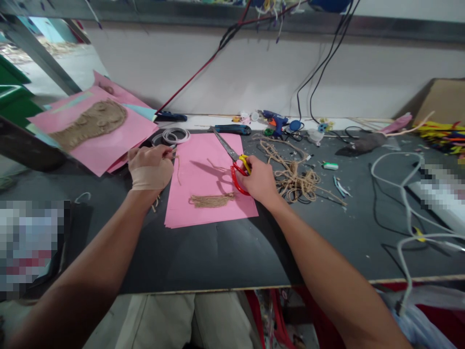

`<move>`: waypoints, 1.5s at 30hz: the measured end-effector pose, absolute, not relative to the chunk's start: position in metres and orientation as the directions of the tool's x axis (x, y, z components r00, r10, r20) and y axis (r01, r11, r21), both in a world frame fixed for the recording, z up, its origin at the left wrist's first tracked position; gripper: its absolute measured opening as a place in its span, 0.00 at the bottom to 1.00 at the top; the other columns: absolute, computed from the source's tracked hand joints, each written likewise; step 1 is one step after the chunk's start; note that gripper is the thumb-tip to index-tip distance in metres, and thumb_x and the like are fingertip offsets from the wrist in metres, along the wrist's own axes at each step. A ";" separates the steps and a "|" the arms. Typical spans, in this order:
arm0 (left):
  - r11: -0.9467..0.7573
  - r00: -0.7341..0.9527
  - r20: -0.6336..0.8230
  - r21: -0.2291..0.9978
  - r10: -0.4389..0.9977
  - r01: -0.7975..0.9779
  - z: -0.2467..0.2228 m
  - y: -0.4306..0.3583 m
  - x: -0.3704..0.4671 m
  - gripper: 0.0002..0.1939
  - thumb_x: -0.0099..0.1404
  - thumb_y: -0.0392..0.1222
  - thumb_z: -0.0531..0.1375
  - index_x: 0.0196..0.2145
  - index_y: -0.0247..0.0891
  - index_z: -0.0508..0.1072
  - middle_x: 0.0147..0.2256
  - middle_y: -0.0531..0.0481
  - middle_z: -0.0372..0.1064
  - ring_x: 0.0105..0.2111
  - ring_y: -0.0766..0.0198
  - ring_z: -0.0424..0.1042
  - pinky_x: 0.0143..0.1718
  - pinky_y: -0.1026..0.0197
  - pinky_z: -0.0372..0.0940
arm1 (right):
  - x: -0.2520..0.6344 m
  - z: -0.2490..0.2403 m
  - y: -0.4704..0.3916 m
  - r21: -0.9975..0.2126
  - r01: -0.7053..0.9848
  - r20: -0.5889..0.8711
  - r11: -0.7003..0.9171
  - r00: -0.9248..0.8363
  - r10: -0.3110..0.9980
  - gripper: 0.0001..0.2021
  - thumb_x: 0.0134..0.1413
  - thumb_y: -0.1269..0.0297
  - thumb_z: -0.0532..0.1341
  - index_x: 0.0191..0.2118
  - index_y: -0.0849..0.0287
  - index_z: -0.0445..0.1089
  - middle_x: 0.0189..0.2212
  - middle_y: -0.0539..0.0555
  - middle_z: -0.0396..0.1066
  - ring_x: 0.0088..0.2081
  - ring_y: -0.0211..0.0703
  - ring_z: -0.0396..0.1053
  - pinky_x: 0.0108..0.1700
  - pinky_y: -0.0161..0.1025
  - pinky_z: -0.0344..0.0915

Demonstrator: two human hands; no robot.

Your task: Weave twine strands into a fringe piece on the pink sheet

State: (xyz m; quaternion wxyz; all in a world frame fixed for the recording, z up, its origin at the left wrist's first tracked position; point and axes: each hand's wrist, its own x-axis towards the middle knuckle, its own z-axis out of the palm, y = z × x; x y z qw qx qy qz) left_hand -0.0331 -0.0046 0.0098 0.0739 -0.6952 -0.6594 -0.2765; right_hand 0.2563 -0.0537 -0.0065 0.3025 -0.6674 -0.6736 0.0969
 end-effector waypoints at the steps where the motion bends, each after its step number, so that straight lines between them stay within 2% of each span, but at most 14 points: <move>1: -0.133 -0.017 0.496 0.264 0.868 0.955 0.008 -0.004 -0.034 0.07 0.64 0.38 0.58 0.32 0.41 0.78 0.27 0.46 0.72 0.36 0.52 0.70 0.48 0.43 0.56 | 0.256 -0.006 -0.054 -0.534 0.841 0.280 0.090 0.076 0.957 0.10 0.50 0.56 0.65 0.32 0.55 0.66 0.27 0.53 0.72 0.26 0.43 0.64 0.30 0.41 0.55; 6: -0.157 -0.006 0.472 0.306 0.882 0.939 0.008 -0.004 -0.037 0.07 0.64 0.38 0.58 0.33 0.41 0.78 0.24 0.51 0.67 0.35 0.57 0.68 0.48 0.45 0.55 | 0.255 -0.006 -0.055 -0.538 0.836 0.296 0.108 0.067 0.953 0.11 0.50 0.56 0.65 0.31 0.55 0.65 0.25 0.52 0.70 0.25 0.42 0.63 0.30 0.40 0.54; 11: -0.076 -0.055 0.462 0.261 0.885 0.962 0.011 -0.004 -0.033 0.08 0.63 0.42 0.60 0.33 0.40 0.79 0.26 0.47 0.70 0.35 0.52 0.70 0.49 0.43 0.56 | 0.255 -0.006 -0.055 -0.547 0.830 0.290 0.109 0.066 0.955 0.11 0.50 0.55 0.65 0.31 0.55 0.64 0.25 0.52 0.70 0.26 0.42 0.63 0.30 0.40 0.55; 17: -0.137 -0.058 0.495 0.349 0.867 0.927 0.011 -0.005 -0.031 0.09 0.65 0.38 0.59 0.40 0.44 0.78 0.30 0.47 0.74 0.38 0.53 0.72 0.50 0.45 0.58 | 0.254 -0.006 -0.055 -0.533 0.839 0.297 0.111 0.062 0.953 0.12 0.50 0.56 0.66 0.31 0.55 0.63 0.26 0.52 0.71 0.26 0.42 0.64 0.30 0.40 0.55; 20: -0.258 0.042 0.524 0.346 0.851 0.902 0.012 -0.007 -0.028 0.09 0.65 0.38 0.60 0.42 0.45 0.77 0.34 0.45 0.78 0.39 0.54 0.74 0.52 0.47 0.60 | 0.254 -0.006 -0.055 -0.557 0.823 0.292 0.111 0.069 0.954 0.11 0.49 0.56 0.66 0.31 0.55 0.64 0.27 0.53 0.73 0.27 0.44 0.65 0.31 0.40 0.56; 26: -0.531 0.292 0.560 0.327 0.775 0.782 0.012 -0.015 -0.015 0.04 0.66 0.39 0.62 0.34 0.44 0.78 0.37 0.48 0.79 0.42 0.56 0.75 0.54 0.49 0.62 | 0.252 -0.005 -0.056 -0.645 0.741 0.307 0.187 0.027 0.951 0.12 0.49 0.55 0.66 0.34 0.55 0.66 0.30 0.54 0.75 0.30 0.45 0.69 0.34 0.41 0.61; 30: -0.678 0.406 0.566 0.432 0.717 0.594 0.013 -0.021 -0.003 0.03 0.66 0.41 0.64 0.35 0.43 0.78 0.39 0.48 0.80 0.42 0.59 0.75 0.50 0.53 0.67 | 0.247 -0.002 -0.061 -0.675 0.699 0.314 0.235 -0.016 0.949 0.12 0.49 0.56 0.66 0.35 0.57 0.67 0.31 0.54 0.76 0.29 0.43 0.69 0.35 0.40 0.62; 33: -0.785 0.544 0.567 0.430 0.619 0.446 0.013 -0.024 0.003 0.04 0.64 0.42 0.66 0.34 0.41 0.79 0.42 0.47 0.80 0.47 0.58 0.75 0.52 0.53 0.67 | 0.242 0.001 -0.066 -0.733 0.620 0.312 0.281 -0.061 0.948 0.13 0.49 0.56 0.67 0.36 0.57 0.67 0.32 0.53 0.76 0.29 0.42 0.69 0.34 0.40 0.63; 36: -0.811 0.632 0.510 0.399 0.584 0.427 0.013 -0.027 0.007 0.03 0.62 0.37 0.65 0.31 0.41 0.80 0.45 0.47 0.80 0.51 0.55 0.75 0.54 0.52 0.66 | 0.238 0.004 -0.071 -0.783 0.543 0.295 0.302 -0.103 0.950 0.14 0.49 0.57 0.68 0.37 0.57 0.67 0.34 0.54 0.76 0.31 0.43 0.70 0.36 0.39 0.65; 39: -0.803 0.655 0.465 0.382 0.595 0.458 0.014 -0.030 0.010 0.08 0.60 0.31 0.62 0.31 0.41 0.80 0.39 0.49 0.81 0.46 0.57 0.77 0.51 0.53 0.67 | 0.235 0.007 -0.074 -0.794 0.528 0.284 0.302 -0.117 0.952 0.12 0.49 0.59 0.67 0.36 0.56 0.66 0.34 0.53 0.76 0.30 0.41 0.70 0.34 0.38 0.65; 41: -0.787 0.636 0.464 0.382 0.616 0.485 0.014 -0.032 0.011 0.07 0.60 0.31 0.63 0.31 0.41 0.80 0.36 0.50 0.81 0.42 0.57 0.78 0.50 0.53 0.67 | 0.234 0.008 -0.075 -0.781 0.548 0.284 0.299 -0.114 0.952 0.12 0.49 0.59 0.67 0.35 0.56 0.66 0.33 0.53 0.76 0.28 0.40 0.68 0.32 0.38 0.64; 45: -0.778 0.625 0.464 0.373 0.628 0.506 0.016 -0.032 0.010 0.04 0.63 0.37 0.64 0.33 0.41 0.80 0.37 0.47 0.81 0.43 0.55 0.78 0.49 0.52 0.66 | 0.235 0.007 -0.074 -0.756 0.585 0.298 0.295 -0.094 0.950 0.12 0.49 0.58 0.67 0.36 0.56 0.67 0.31 0.53 0.75 0.28 0.41 0.67 0.32 0.38 0.62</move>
